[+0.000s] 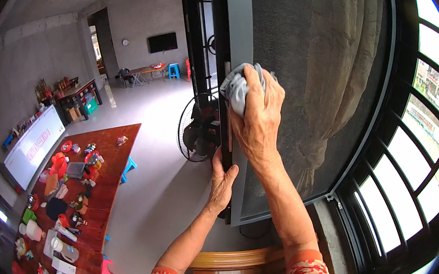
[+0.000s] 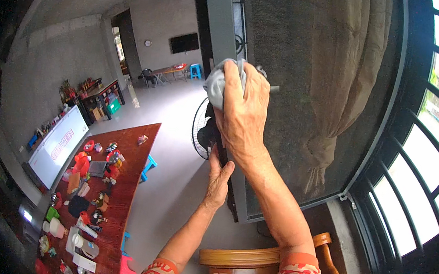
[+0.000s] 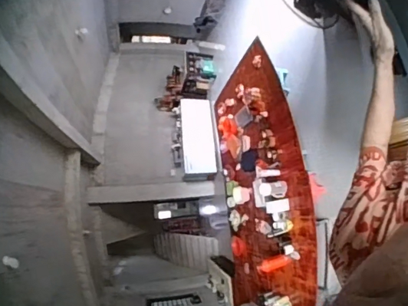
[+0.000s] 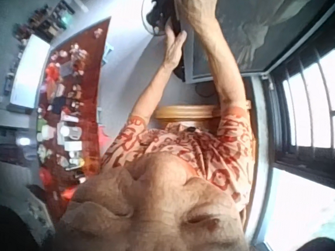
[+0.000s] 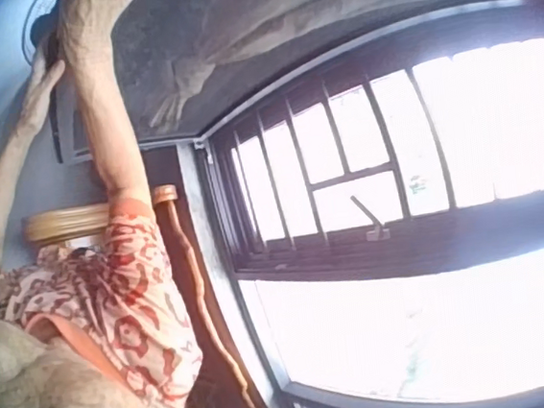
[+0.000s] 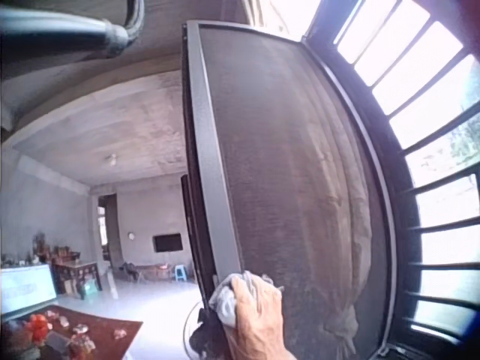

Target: The person cleans the window frame and screen using a grey cloth. They wipe the vertical and horizontal bars of the frame and the mesh screen, moving methodically from the top to the bottom of the window.

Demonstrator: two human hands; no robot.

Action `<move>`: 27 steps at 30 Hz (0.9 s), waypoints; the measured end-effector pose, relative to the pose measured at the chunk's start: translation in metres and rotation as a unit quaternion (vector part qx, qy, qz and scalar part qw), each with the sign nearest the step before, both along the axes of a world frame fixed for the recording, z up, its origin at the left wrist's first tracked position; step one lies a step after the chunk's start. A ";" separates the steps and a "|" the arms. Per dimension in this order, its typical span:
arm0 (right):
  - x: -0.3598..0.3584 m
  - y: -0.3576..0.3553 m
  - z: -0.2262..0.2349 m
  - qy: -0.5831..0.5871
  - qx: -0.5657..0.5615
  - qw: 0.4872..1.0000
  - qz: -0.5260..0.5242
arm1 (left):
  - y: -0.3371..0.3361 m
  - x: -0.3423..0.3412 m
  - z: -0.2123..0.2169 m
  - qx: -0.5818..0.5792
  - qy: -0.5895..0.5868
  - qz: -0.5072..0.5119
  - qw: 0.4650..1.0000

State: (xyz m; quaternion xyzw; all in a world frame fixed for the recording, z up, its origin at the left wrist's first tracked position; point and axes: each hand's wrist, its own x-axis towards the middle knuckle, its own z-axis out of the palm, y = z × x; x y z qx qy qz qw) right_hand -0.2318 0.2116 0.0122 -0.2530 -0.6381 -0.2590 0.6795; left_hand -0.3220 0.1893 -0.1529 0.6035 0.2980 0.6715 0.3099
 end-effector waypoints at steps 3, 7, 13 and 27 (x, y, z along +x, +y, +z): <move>-0.002 0.003 -0.022 -0.026 -0.006 0.999 -0.037 | 0.002 0.000 0.001 0.022 -0.003 -0.023 0.999; -0.005 -0.004 -0.048 -0.038 -0.046 0.996 -0.071 | -0.001 -0.001 0.004 0.021 -0.019 -0.039 0.999; 0.000 -0.018 -0.087 -0.074 -0.087 0.991 -0.070 | 0.009 -0.004 -0.005 0.008 -0.113 -0.109 0.987; -0.022 -0.034 0.019 -0.268 0.053 0.910 -0.311 | 0.012 -0.011 -0.018 -0.038 -0.309 -0.228 0.922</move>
